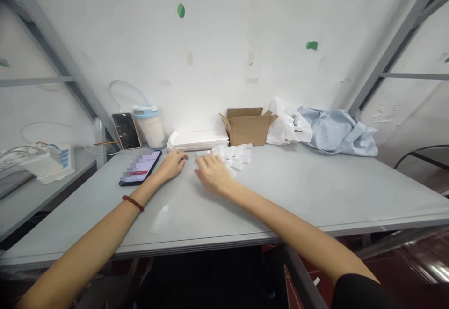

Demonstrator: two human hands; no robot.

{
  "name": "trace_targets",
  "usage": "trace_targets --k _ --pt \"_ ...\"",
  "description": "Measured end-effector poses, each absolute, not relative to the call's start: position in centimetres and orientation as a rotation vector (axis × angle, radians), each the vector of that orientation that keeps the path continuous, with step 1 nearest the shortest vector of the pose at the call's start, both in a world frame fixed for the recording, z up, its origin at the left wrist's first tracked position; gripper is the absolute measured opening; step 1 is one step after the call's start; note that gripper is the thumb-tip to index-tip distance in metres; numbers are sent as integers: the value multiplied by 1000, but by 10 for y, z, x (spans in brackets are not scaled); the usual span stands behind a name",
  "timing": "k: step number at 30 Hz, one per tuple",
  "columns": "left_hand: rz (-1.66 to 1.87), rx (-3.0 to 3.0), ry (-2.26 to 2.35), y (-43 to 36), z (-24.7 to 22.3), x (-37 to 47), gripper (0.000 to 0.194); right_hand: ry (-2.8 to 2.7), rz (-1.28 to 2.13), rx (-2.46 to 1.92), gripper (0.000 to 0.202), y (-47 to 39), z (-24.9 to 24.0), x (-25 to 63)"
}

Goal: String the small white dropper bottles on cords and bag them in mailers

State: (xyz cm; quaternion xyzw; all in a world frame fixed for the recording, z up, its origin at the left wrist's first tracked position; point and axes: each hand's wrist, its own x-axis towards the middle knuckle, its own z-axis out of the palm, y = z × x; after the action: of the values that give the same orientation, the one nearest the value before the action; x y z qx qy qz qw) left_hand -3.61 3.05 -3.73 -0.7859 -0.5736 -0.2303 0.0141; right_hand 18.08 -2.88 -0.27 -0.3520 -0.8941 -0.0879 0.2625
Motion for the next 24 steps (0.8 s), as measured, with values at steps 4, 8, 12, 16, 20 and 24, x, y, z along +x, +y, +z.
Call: trace_targets --k 4,8,12,16,20,24 --pt "-745 -2434 -1813 25 -34 -31 24 -2739 23 -718 39 -76 11 150" --pt "-707 -2428 -1849 20 -29 -29 23 -2942 55 -613 50 -108 17 132" --pt "-686 -2436 -1864 16 -26 -27 23 -3055 -32 -560 42 -113 11 130" --pt "-779 -2477 -1916 14 -22 -27 19 -3031 -116 -634 27 -102 4 137" --pt "-1251 -2559 -2220 12 -8 -25 15 -3006 -120 -799 24 -78 1 148" --pt "-1878 -2457 -2444 2 11 -20 16 -2820 -247 -947 27 -46 -4 164"
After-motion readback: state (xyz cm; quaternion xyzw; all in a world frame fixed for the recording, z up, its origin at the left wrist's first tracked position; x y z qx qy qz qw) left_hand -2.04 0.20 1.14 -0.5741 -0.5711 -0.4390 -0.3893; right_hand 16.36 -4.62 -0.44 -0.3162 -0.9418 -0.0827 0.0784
